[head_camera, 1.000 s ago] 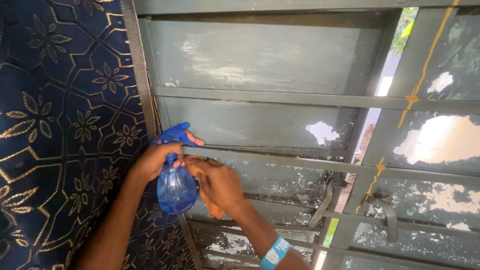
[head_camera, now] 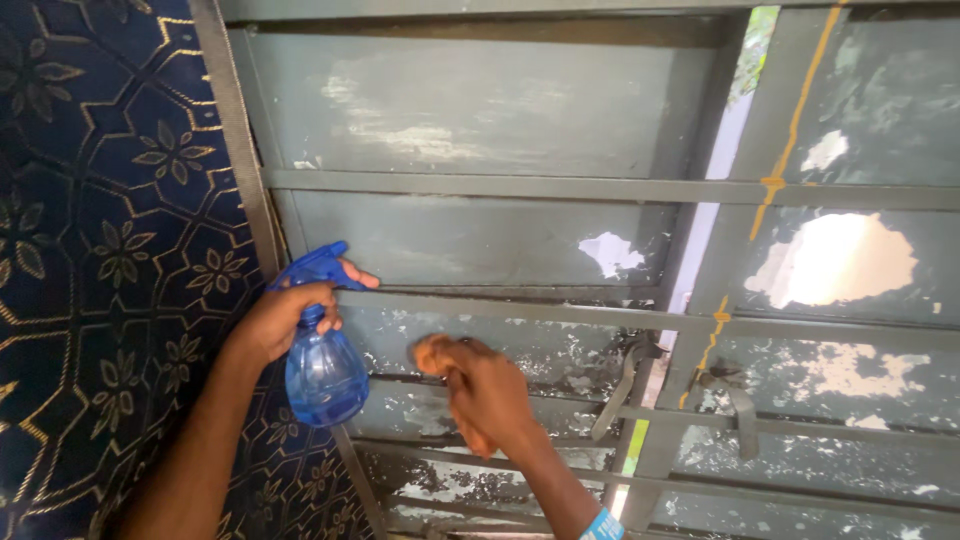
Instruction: The person cleans a window by wiping its slats with a cloth while holding a spray bottle.
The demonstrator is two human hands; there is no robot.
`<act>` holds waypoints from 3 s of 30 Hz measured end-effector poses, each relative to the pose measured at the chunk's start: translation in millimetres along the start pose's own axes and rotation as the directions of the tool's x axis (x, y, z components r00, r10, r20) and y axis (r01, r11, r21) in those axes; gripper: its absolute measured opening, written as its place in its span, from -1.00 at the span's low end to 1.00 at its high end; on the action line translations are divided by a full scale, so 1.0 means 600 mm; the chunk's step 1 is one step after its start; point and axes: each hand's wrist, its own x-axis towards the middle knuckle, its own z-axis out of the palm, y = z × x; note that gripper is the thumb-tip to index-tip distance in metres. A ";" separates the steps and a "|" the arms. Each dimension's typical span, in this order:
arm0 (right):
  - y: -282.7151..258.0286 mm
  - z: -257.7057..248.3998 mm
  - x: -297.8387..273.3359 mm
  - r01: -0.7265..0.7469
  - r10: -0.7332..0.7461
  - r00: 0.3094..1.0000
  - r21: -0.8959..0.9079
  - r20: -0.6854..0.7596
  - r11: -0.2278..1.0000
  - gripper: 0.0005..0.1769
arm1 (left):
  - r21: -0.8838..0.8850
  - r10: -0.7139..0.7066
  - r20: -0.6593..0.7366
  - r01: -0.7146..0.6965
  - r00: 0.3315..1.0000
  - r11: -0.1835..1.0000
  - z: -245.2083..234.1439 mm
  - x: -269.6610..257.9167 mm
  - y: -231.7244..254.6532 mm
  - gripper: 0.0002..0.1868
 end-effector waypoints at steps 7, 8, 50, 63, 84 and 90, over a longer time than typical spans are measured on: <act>0.021 -0.039 -0.031 -0.031 0.037 0.968 0.032 -0.250 0.999 -0.62 | 0.004 0.008 0.013 -0.008 1.000 1.000 -0.002 0.001 -0.002 -0.57; 0.028 -0.038 -0.032 -0.017 0.021 0.968 0.018 -0.250 1.000 -0.62 | 0.009 -0.008 0.000 0.008 1.000 1.000 -0.002 -0.001 0.000 -0.58; 0.102 -0.013 -0.040 -0.087 0.148 0.959 0.250 -0.240 0.964 -0.55 | -0.143 0.006 -0.049 -0.013 0.999 0.990 0.223 -0.092 -0.195 -0.72; 0.076 -0.036 -0.048 -0.051 0.115 0.963 0.252 -0.244 0.966 -0.46 | -0.114 0.001 -0.141 -0.017 0.990 0.993 0.250 -0.114 -0.201 -0.69; 0.111 -0.018 -0.181 -0.231 0.478 0.855 0.675 -0.202 0.700 -0.66 | -0.114 0.059 -0.225 -0.086 0.973 0.990 0.358 -0.108 -0.149 -0.73; 0.098 -0.020 -0.219 -0.259 0.620 0.783 0.929 0.041 0.265 -0.60 | -0.209 0.025 -0.317 -0.095 0.948 0.973 0.403 -0.117 -0.117 -0.82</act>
